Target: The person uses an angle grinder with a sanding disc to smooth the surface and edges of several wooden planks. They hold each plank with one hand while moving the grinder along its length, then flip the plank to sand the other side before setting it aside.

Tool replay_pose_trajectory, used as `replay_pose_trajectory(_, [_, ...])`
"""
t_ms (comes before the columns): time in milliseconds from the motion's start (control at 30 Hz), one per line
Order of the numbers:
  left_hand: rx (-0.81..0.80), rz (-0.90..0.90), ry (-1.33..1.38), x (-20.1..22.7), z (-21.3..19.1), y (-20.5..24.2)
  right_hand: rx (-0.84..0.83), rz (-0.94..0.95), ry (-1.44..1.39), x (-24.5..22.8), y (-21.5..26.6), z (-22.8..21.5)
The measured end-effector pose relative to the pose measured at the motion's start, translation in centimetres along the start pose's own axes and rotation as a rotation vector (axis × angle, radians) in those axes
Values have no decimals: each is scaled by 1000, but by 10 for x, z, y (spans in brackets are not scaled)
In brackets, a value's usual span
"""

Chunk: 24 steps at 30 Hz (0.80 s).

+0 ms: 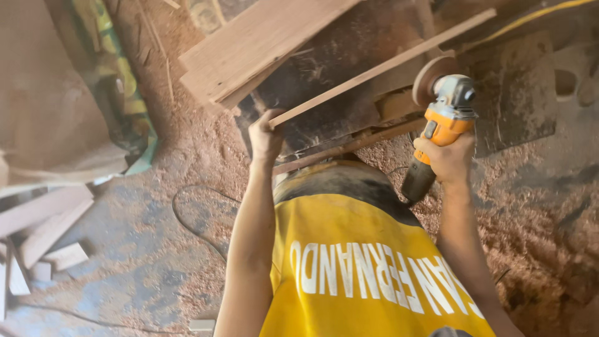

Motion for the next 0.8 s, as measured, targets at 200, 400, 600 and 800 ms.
replay_pose_trajectory(200, [21, 1, 68, -5, 4, 1, -282, -237, 604, -52, 10, 81])
replay_pose_trajectory(400, [113, 52, 70, -1, 2, 5, -503, -210, 864, -48, 27, 157])
replay_pose_trajectory(600, [114, 71, 54, -10, 4, 6, -628, -211, 935, -41, 38, 191])
replay_pose_trajectory(800, [50, 122, 18, -7, 3, 4, -667, -182, 985, -36, 43, 194])
Point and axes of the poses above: each hand's wrist, its own y-axis away from the middle knuckle, its own z-axis out of the palm, x = y × z, the point moved 6 cm from there along -y, towards the middle knuckle, and after that the axes turned 4 degrees about x, right-handed, at the moved point
